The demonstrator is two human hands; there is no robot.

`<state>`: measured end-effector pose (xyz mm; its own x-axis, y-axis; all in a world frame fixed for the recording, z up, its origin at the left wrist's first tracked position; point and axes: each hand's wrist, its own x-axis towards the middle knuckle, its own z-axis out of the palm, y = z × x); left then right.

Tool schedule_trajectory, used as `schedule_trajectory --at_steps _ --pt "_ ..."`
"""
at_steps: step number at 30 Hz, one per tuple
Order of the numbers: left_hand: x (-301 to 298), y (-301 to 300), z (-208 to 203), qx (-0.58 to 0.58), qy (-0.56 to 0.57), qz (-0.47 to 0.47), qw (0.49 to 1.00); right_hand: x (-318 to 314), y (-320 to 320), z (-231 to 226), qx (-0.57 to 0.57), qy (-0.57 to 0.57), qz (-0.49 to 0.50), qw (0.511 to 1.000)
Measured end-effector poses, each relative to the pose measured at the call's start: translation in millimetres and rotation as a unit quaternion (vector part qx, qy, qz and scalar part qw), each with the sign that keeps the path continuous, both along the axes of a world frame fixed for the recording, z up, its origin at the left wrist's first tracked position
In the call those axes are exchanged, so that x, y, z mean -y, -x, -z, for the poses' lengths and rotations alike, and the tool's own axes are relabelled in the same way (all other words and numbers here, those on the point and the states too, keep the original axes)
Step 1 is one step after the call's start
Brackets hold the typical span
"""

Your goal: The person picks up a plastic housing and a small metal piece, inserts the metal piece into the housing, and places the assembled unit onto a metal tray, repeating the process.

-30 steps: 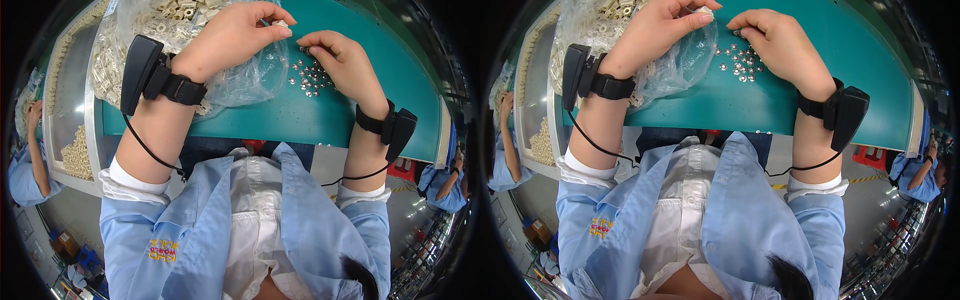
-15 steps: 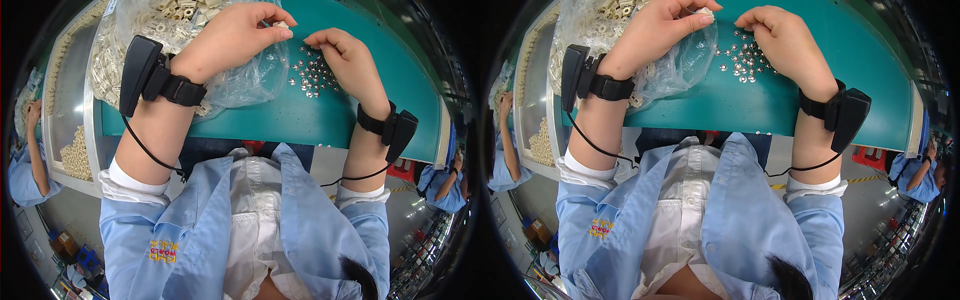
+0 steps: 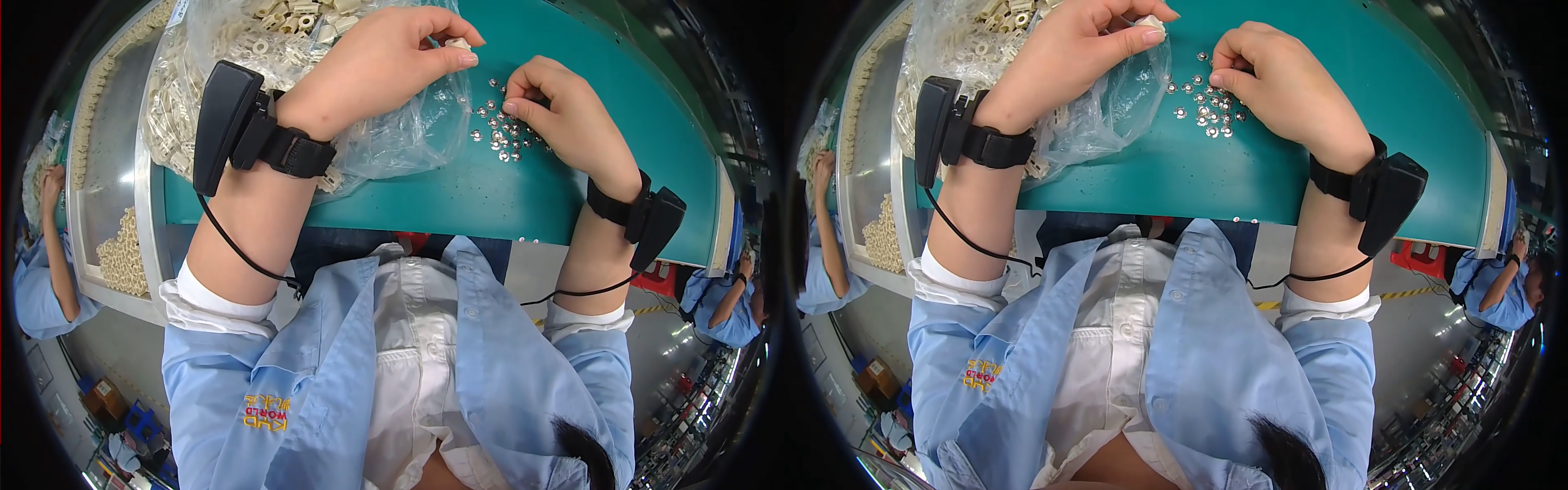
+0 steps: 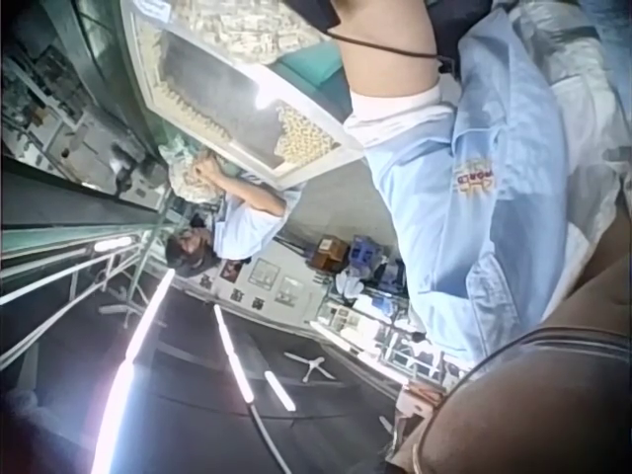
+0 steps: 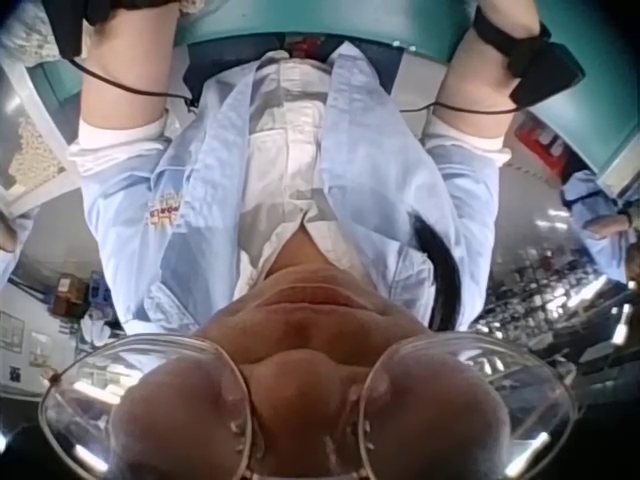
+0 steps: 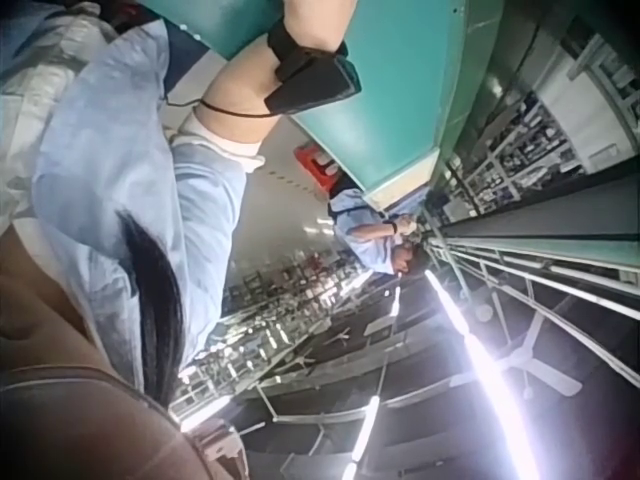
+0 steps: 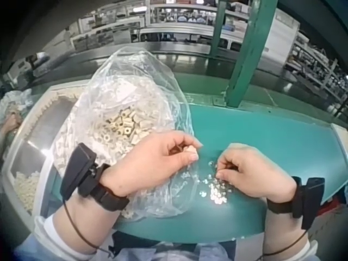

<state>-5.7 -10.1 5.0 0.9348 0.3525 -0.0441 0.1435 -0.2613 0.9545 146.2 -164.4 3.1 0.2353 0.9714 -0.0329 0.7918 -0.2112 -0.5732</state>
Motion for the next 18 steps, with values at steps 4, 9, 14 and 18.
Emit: schedule_trajectory --at_steps 4,9,14,18 --pt "1.2 0.0 -1.4 0.004 0.009 -0.001 1.000 0.4 -1.4 -1.8 0.007 -0.019 -0.006 1.000" --pt "1.4 0.0 -0.4 0.007 0.009 -0.003 1.000 0.6 -4.2 -1.5 0.016 -0.029 0.003 0.999" --pt "0.3 0.2 -1.8 -0.010 0.010 0.002 1.000 -1.6 2.3 2.5 -0.023 -0.050 -0.001 0.999" --pt "-0.2 -0.4 2.9 0.011 0.013 0.013 1.000 -3.7 9.1 6.0 0.004 -0.026 -0.029 0.999"
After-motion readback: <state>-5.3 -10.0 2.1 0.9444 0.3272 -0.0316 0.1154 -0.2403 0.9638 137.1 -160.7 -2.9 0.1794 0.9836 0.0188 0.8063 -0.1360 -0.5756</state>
